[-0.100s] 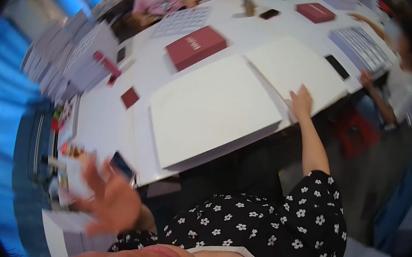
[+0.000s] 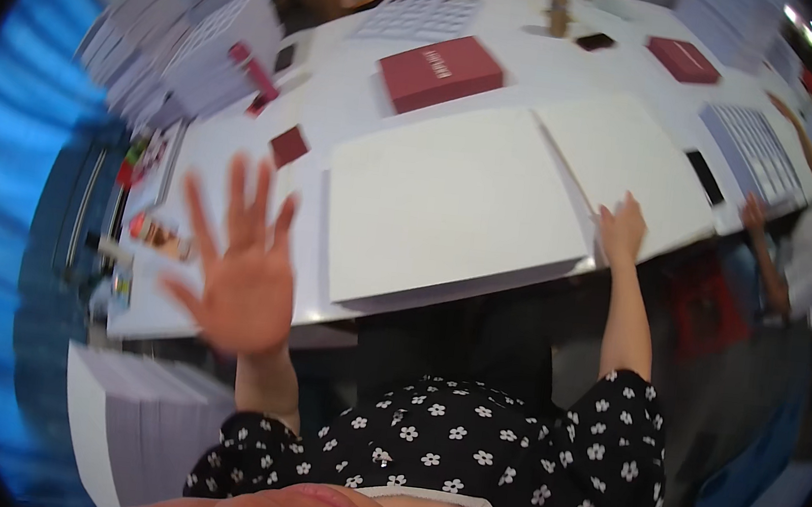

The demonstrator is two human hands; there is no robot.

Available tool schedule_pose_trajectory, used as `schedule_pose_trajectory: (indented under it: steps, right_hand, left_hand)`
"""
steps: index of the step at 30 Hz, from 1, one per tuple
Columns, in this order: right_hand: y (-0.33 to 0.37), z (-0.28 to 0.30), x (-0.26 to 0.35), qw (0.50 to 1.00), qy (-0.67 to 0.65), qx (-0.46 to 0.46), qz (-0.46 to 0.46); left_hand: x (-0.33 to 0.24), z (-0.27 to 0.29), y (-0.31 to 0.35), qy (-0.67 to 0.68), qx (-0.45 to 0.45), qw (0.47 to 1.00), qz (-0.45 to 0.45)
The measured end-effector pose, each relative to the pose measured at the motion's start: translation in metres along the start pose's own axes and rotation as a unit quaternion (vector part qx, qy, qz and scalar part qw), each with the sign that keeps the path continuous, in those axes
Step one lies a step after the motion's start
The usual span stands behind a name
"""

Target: The person repeatedly places a white paper frame with a grid pattern onto a white board, then folds the board over the frame. They unfold the board and repeat the process with the same frame multiple times. Other people are visible in the background performing similar tasks.

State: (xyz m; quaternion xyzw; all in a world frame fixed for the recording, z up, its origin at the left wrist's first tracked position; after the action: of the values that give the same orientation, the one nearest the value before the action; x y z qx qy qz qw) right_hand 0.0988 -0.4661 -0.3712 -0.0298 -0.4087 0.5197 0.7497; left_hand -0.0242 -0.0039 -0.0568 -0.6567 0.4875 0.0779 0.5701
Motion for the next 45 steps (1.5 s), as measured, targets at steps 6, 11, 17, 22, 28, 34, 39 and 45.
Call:
schedule_pose_trajectory:
  steps: [6, 11, 17, 22, 28, 34, 39, 45]
  right_hand:
    - [0.009, 0.045, -0.050, 0.996, 0.067, -0.031, 0.058]
    - [0.003, 0.039, -0.016, 1.000, -0.014, 0.012, -0.013]
    - [0.012, 0.064, -0.028, 0.997, 0.063, 0.021, -0.036]
    - [0.014, 0.070, -0.024, 0.995, 0.082, 0.041, -0.049]
    - [0.015, 0.068, -0.025, 0.996, 0.078, 0.034, -0.039]
    - [0.012, 0.065, -0.032, 0.996, 0.083, 0.032, -0.014]
    - [0.013, 0.067, -0.030, 0.995, 0.089, 0.036, -0.030]
    - [0.013, 0.066, -0.030, 0.995, 0.084, 0.030, -0.034]
  left_hand:
    - [0.026, -0.001, 0.015, 0.149, -0.059, 0.987, 0.028]
    - [-0.006, -0.020, 0.053, -0.138, 0.017, 0.970, -0.200]
    - [0.009, -0.052, 0.066, -0.235, 0.008, 0.821, -0.520]
    - [0.012, -0.063, 0.066, -0.244, -0.013, 0.779, -0.577]
    - [0.012, -0.070, 0.070, -0.251, -0.027, 0.753, -0.608]
    - [0.016, -0.075, 0.071, -0.252, -0.054, 0.746, -0.613]
    - [0.022, -0.075, 0.070, -0.260, -0.065, 0.739, -0.618]
    - [0.022, -0.077, 0.074, -0.270, -0.087, 0.728, -0.624]
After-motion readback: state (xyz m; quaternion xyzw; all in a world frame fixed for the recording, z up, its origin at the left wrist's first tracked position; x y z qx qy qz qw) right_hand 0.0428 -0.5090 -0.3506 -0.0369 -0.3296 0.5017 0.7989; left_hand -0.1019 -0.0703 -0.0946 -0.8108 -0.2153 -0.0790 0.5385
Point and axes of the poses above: each hand's wrist, its own y-axis away from the middle knuckle, its own z-axis out of the back of the hand, x = y × z, the point moved 1 cm from there along -y, towards the middle knuckle, and after that the axes turned 10 degrees about -y, right-handed, at the moved point
